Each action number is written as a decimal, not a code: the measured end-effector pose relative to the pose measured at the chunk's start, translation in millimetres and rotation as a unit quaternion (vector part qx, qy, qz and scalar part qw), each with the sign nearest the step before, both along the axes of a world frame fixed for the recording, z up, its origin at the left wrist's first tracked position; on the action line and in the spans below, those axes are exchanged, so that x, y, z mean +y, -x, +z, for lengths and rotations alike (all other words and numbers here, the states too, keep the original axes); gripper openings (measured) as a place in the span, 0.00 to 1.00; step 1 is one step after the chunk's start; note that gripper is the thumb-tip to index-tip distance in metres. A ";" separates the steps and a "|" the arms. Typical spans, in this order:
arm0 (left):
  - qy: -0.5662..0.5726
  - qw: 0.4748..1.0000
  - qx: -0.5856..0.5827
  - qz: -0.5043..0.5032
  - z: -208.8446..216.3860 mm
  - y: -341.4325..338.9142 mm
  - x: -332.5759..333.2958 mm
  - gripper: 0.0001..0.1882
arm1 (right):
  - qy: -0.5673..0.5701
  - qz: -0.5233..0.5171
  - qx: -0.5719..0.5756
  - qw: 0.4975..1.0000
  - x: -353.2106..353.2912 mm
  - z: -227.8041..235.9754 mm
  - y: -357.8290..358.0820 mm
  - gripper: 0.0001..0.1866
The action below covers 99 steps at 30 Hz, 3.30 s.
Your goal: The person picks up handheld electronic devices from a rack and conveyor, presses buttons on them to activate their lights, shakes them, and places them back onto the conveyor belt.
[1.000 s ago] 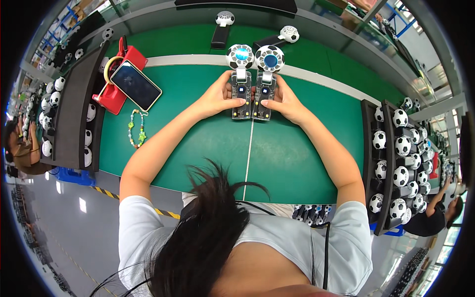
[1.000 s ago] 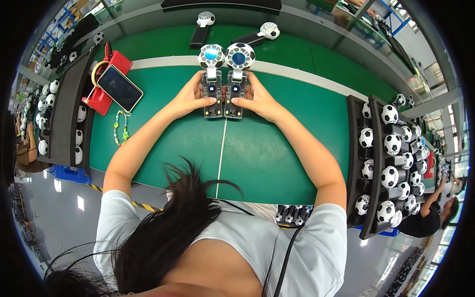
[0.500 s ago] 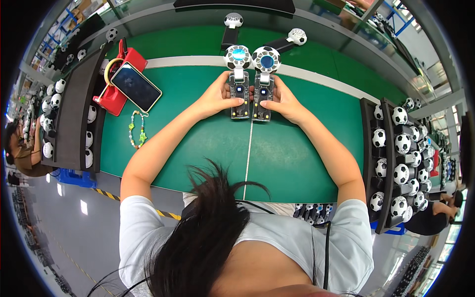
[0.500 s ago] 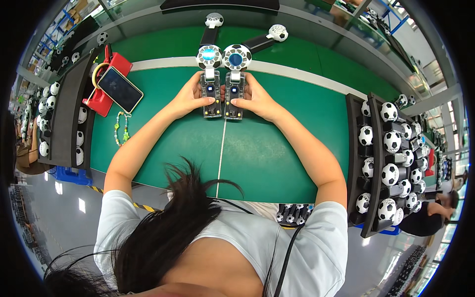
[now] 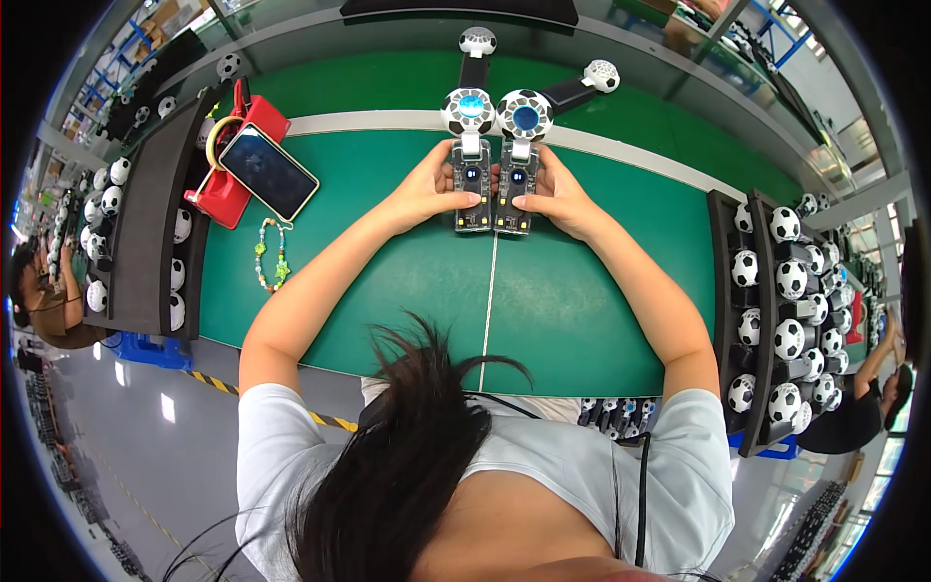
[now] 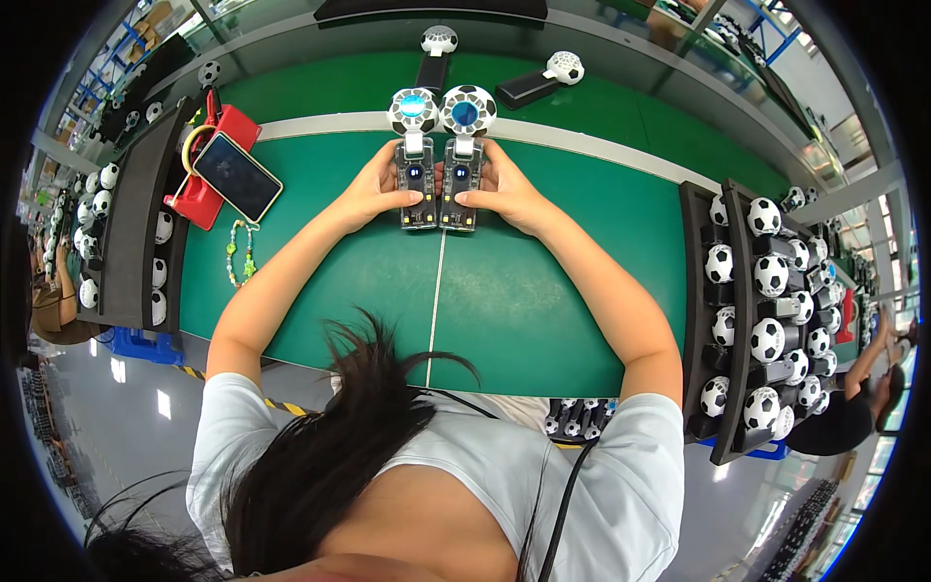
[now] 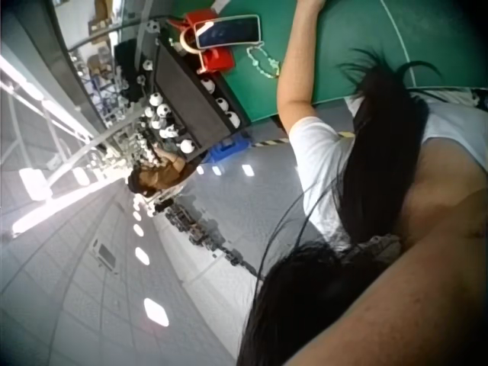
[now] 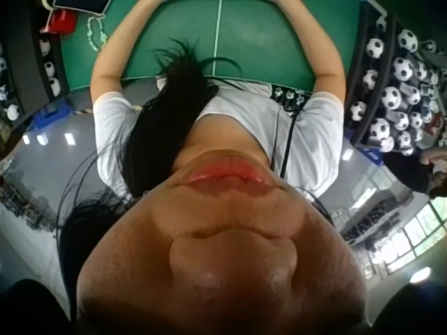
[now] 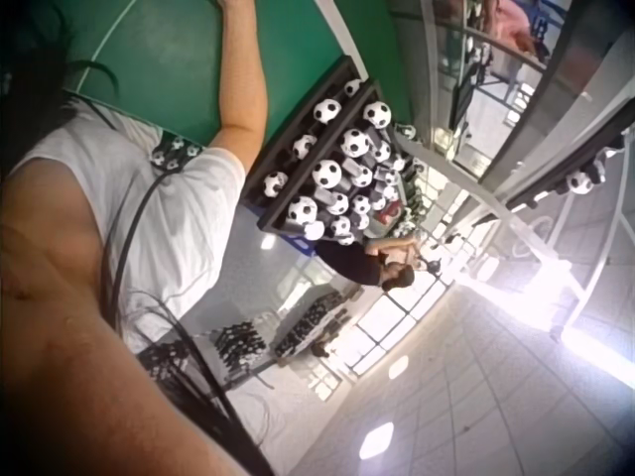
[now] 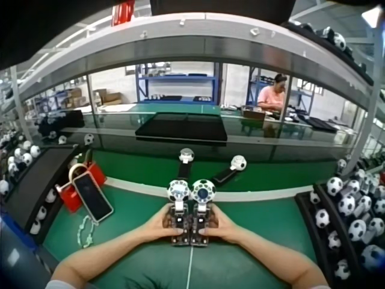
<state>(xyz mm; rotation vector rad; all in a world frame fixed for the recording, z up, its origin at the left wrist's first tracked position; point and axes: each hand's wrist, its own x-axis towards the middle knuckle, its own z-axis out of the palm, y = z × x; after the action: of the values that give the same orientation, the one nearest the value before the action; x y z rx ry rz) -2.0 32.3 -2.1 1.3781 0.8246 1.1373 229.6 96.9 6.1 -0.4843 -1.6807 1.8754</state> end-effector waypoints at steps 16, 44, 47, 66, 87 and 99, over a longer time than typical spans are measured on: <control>0.048 0.999 -0.005 -0.014 10.1 1.8 -5.3 0.39 | -0.017 -0.011 -0.014 1.000 -7.6 7.8 2.8 0.47; 0.062 0.998 -0.008 -0.015 10.3 4.3 -2.4 0.43 | -0.017 -0.004 -0.013 1.000 -5.3 6.9 4.2 0.47; 0.053 0.999 -0.002 0.000 3.8 4.0 -2.1 0.44 | -0.009 0.002 -0.001 1.000 -5.2 2.7 4.1 0.48; 0.145 0.975 -0.166 0.042 37.9 -6.5 -34.9 0.33 | 0.187 -0.107 0.076 0.974 -33.5 25.7 6.1 0.28; -0.270 0.678 0.279 0.625 198.0 40.0 -178.0 0.06 | -0.475 -0.465 0.229 0.712 -124.2 213.8 -146.1 0.27; -0.636 0.546 0.489 0.240 154.1 68.8 -88.5 0.07 | -0.612 -0.379 0.039 0.694 -79.5 173.7 -113.8 0.19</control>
<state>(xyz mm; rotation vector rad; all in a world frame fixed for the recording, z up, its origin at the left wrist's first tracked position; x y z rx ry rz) -70.8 -56.2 152.1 3.4017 1.2209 1.3744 343.4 17.4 179.9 -0.3756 -1.8209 0.0032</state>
